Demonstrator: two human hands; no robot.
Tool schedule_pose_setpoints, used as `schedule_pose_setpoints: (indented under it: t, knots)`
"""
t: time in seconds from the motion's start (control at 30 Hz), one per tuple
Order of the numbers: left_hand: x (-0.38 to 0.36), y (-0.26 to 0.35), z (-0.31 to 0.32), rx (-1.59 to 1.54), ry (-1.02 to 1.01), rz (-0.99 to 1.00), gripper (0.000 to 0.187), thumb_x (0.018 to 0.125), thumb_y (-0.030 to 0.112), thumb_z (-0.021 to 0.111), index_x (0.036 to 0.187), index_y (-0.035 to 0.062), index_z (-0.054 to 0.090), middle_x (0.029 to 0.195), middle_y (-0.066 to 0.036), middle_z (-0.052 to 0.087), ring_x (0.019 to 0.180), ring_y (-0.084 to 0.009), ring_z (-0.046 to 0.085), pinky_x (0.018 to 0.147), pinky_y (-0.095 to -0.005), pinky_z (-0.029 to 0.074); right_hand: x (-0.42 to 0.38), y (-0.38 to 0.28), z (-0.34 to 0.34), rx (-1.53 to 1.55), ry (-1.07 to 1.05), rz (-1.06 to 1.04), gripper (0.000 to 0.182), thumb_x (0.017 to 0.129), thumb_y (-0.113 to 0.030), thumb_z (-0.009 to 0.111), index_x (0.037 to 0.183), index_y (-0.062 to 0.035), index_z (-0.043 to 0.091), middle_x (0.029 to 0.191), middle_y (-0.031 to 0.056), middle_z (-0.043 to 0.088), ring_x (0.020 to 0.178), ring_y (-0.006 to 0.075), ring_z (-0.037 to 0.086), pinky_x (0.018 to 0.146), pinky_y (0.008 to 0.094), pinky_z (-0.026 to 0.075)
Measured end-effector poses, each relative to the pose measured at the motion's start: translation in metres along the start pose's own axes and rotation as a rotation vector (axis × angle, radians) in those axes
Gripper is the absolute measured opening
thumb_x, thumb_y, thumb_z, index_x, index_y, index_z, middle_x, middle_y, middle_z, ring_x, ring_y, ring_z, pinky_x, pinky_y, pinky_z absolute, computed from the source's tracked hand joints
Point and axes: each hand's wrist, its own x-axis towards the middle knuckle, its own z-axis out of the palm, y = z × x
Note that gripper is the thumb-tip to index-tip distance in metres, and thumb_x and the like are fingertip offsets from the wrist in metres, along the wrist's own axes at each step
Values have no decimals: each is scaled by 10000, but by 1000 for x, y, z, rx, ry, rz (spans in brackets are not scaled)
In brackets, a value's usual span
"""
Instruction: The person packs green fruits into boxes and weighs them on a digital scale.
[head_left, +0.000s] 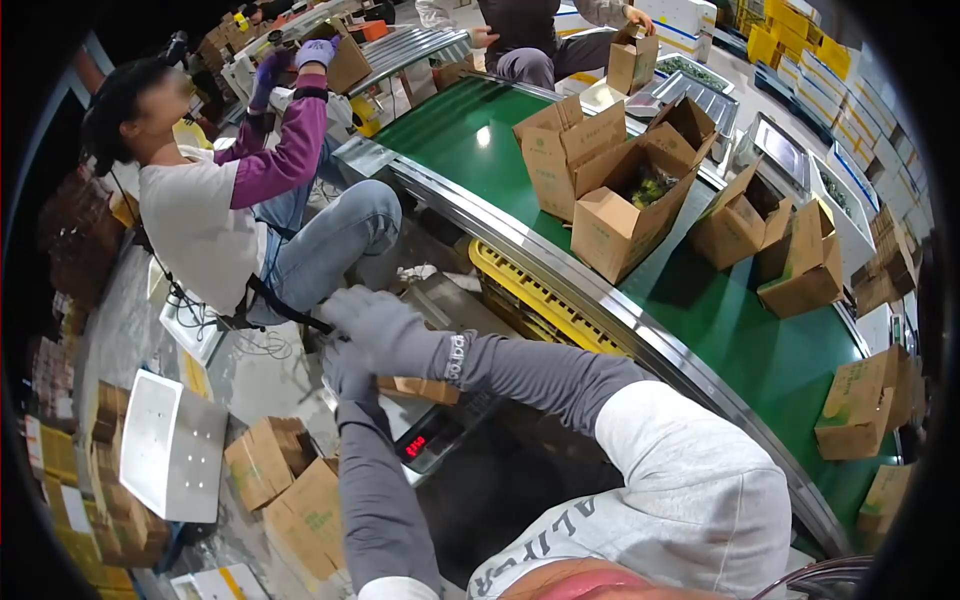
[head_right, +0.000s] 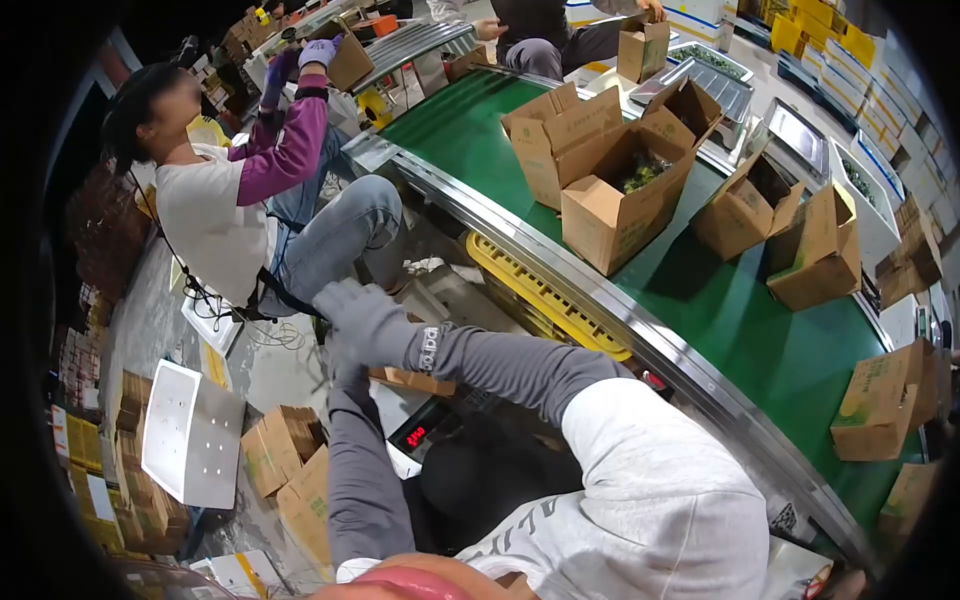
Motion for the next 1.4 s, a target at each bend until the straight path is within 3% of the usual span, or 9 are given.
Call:
schedule_pose_setpoints:
  t: [0.13, 0.17, 0.27, 0.43, 0.7, 0.9, 1.03, 1.27, 1.4]
  knots:
    - [31, -25, 14, -1460, -399, -236, 610, 913, 510, 474, 1324, 61, 434, 1259, -99, 531, 1086, -227, 550, 923, -346, 453, -4, -17, 28, -217, -343, 479, 462, 779, -263, 552, 1124, 35, 473, 967, 217, 550, 953, 349, 538, 740, 500, 423]
    - [32, -32, 8, -1327, -388, -343, 768, 939, 516, 433, 1462, 32, 148, 1405, -110, 368, 1255, -197, 382, 1055, -313, 284, -1, -27, 36, -355, -457, 484, 460, 807, -259, 537, 1177, 9, 483, 1096, 233, 517, 1039, 378, 508, 810, 560, 395]
    - [3, -29, 3, -1229, -2, -207, 620, 938, 469, 464, 1362, 26, 374, 1246, -75, 514, 1049, -195, 554, 897, -323, 459, -13, -31, 84, -685, -509, 397, 522, 834, -295, 530, 1288, -42, 480, 1297, 257, 430, 1143, 451, 429, 900, 681, 295]
    - [-120, -71, -54, -935, 146, -57, 652, 906, 176, 565, 1430, -19, 230, 1408, -155, 353, 1274, -243, 368, 1050, -316, 303, -8, -26, 38, -417, -580, 427, 854, 646, -479, 709, 1333, -79, 397, 1319, 212, 401, 1139, 408, 430, 899, 664, 288]
    - [-450, -250, -158, 528, 828, -695, 686, 847, 301, 633, 1371, -28, 336, 1377, -255, 371, 1265, -378, 371, 1061, -436, 308, -3, -24, 53, -587, -550, 397, 956, 547, -548, 759, 1283, -51, 404, 1271, 189, 450, 1121, 395, 497, 889, 594, 369]
    - [-598, -233, -193, 302, 975, -1262, 736, 866, 467, 543, 1412, 39, 296, 1456, -229, 272, 1347, -360, 269, 1104, -488, 205, 27, -22, 56, -146, -758, 281, 839, 655, -515, 717, 1249, 21, 465, 1177, 232, 562, 1057, 342, 580, 894, 392, 463]
    - [-563, -233, -191, 562, 349, -1217, 805, 782, 540, 599, 1413, 126, 322, 1462, -214, 246, 1365, -396, 177, 1098, -533, 132, 54, -50, 91, 135, -722, 303, 903, 746, -401, 700, 1408, -8, 226, 1211, 230, 522, 1073, 316, 548, 890, 371, 438]
    - [-472, -286, -196, 505, 128, -919, 718, 808, 480, 566, 1367, 65, 392, 1455, -182, 284, 1370, -381, 175, 1110, -511, 99, 28, -277, 54, 781, -928, 155, 653, 881, -236, 570, 1418, -30, 261, 1245, 135, 482, 1119, 196, 490, 933, 307, 401]
    - [-466, -314, -177, 578, -17, -975, 419, 825, 254, 518, 1196, 60, 537, 1244, -135, 483, 1283, -351, 325, 967, -481, 363, 12, -346, 66, 930, -1008, 76, 654, 874, -232, 568, 1418, -32, 267, 1258, 136, 473, 1141, 191, 480, 951, 312, 391]
